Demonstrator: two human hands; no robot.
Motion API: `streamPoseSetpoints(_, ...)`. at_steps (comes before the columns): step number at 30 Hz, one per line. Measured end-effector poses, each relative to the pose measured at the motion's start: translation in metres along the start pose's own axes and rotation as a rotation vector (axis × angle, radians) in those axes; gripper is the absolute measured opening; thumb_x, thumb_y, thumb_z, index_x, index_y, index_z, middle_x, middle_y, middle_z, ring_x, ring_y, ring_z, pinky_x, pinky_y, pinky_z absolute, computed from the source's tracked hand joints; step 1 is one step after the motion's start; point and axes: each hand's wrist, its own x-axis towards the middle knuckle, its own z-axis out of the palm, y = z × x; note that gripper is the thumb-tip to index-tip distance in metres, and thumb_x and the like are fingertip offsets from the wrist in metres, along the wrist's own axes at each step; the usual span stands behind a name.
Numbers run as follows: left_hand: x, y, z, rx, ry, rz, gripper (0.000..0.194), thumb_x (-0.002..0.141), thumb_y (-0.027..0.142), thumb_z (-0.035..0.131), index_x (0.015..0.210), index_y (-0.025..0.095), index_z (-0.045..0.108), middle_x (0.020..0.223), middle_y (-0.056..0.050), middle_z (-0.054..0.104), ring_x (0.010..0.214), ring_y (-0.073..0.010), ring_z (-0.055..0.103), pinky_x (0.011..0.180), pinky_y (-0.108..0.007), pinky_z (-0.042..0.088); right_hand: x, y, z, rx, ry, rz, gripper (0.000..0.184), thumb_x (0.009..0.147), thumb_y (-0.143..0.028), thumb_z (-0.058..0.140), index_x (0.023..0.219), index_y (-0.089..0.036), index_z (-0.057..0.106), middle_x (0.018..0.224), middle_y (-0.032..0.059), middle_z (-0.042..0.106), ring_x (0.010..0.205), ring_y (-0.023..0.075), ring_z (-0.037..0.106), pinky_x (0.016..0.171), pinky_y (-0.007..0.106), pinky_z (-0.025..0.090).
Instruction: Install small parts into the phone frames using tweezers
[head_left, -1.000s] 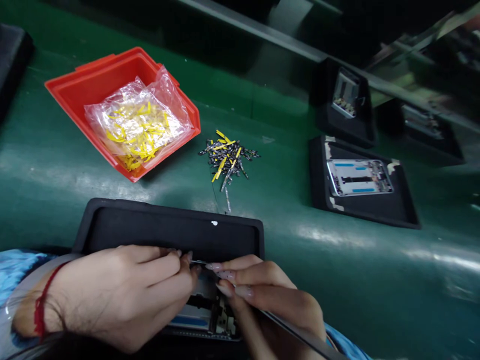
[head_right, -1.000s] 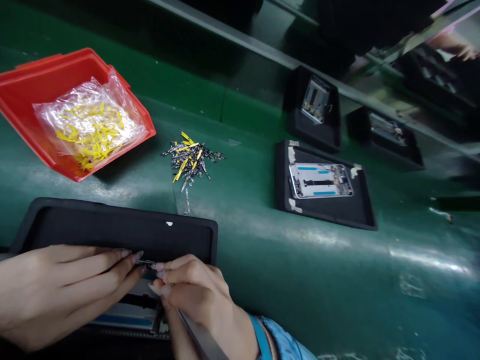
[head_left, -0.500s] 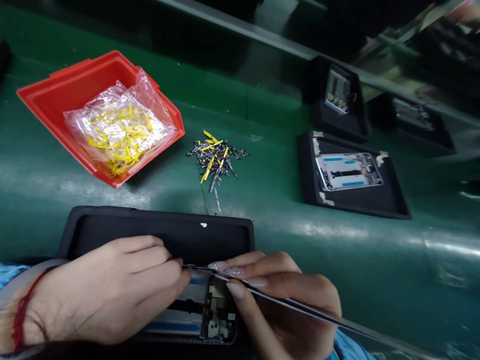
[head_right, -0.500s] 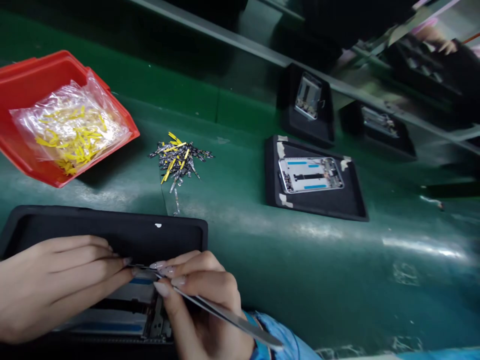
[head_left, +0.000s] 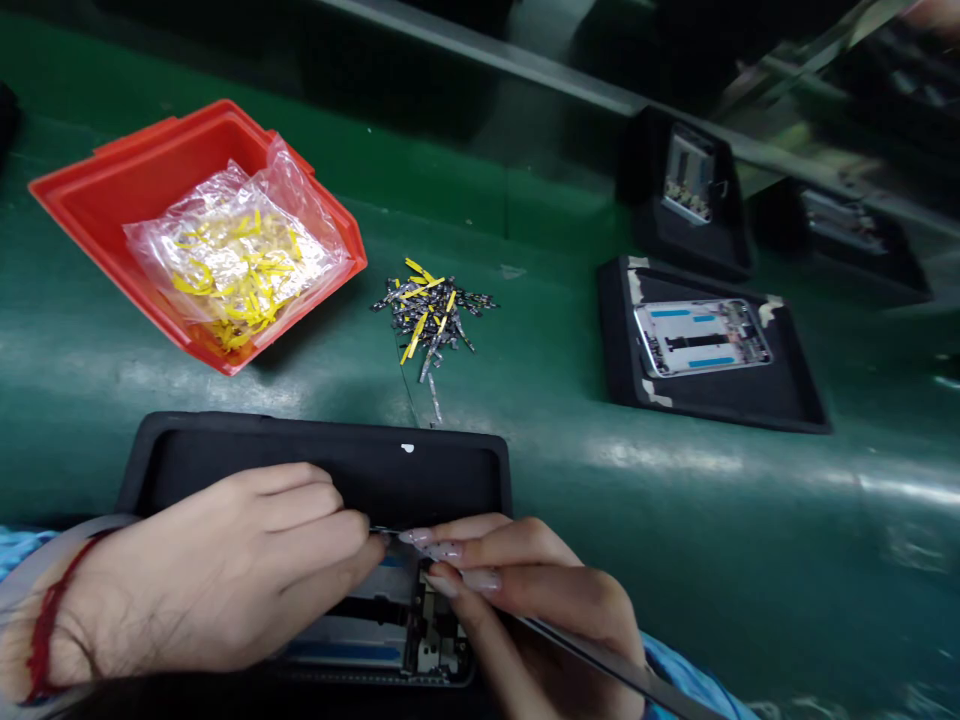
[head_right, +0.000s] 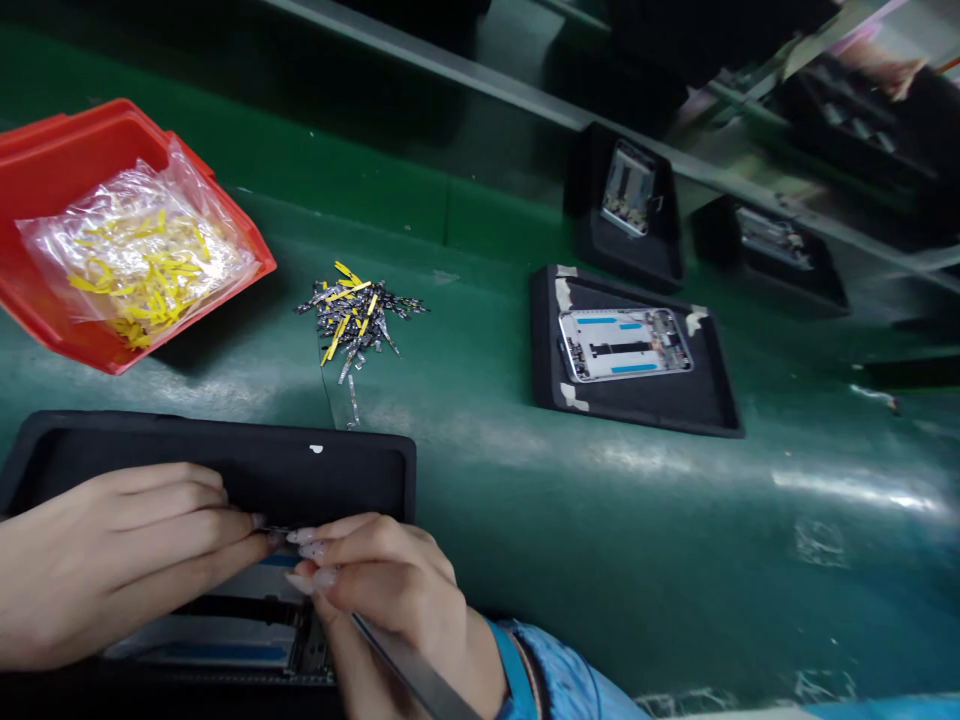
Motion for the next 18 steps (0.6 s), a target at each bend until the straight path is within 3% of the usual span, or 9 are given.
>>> streamPoseSetpoints(3, 0.000, -0.001, 0.001, -0.045, 0.052, 0.042, 0.029, 0.096, 0.015, 0.035, 0.100, 0.021, 0.064, 0.079, 0.002, 0.063, 0.068, -0.0129, 0.055, 0.076, -0.024, 0.046, -0.001, -0.001, -0.007, -0.021, -0.127, 0.001, 0.051, 0.084, 0.001, 0.060, 0.123, -0.032, 0.055, 0.095, 0.0037, 0.070, 0.091, 0.0221, 0.069, 0.072, 0.036, 0.063)
streamPoseSetpoints(7, -0.001, -0.001, 0.000, -0.089, 0.003, 0.020, 0.030, 0.096, 0.015, 0.035, 0.103, 0.021, 0.063, 0.081, 0.001, 0.063, 0.072, -0.0137, 0.056, 0.077, -0.025, 0.047, -0.002, -0.007, -0.011, -0.068, -0.182, 0.013, 0.043, 0.090, -0.006, 0.055, 0.126, -0.029, 0.055, 0.099, 0.0060, 0.070, 0.098, 0.0222, 0.067, 0.077, 0.035, 0.062)
streamPoseSetpoints(12, -0.001, -0.001, -0.001, -0.110, 0.001, 0.025, 0.029, 0.096, 0.015, 0.036, 0.102, 0.022, 0.063, 0.081, 0.000, 0.063, 0.073, -0.0143, 0.057, 0.076, -0.025, 0.048, -0.001, -0.009, -0.012, -0.083, -0.186, -0.013, 0.044, 0.090, -0.006, 0.054, 0.128, -0.028, 0.053, 0.098, 0.0070, 0.070, 0.098, 0.0219, 0.067, 0.077, 0.034, 0.062)
streamPoseSetpoints(18, 0.000, -0.002, -0.002, -0.094, 0.018, 0.049, 0.031, 0.096, 0.014, 0.035, 0.101, 0.022, 0.064, 0.085, 0.000, 0.064, 0.076, -0.0149, 0.058, 0.076, -0.026, 0.048, 0.000, -0.011, -0.009, -0.089, -0.116, 0.002, 0.056, 0.080, 0.007, 0.059, 0.123, -0.028, 0.057, 0.096, 0.0048, 0.068, 0.092, 0.0238, 0.068, 0.073, 0.038, 0.062)
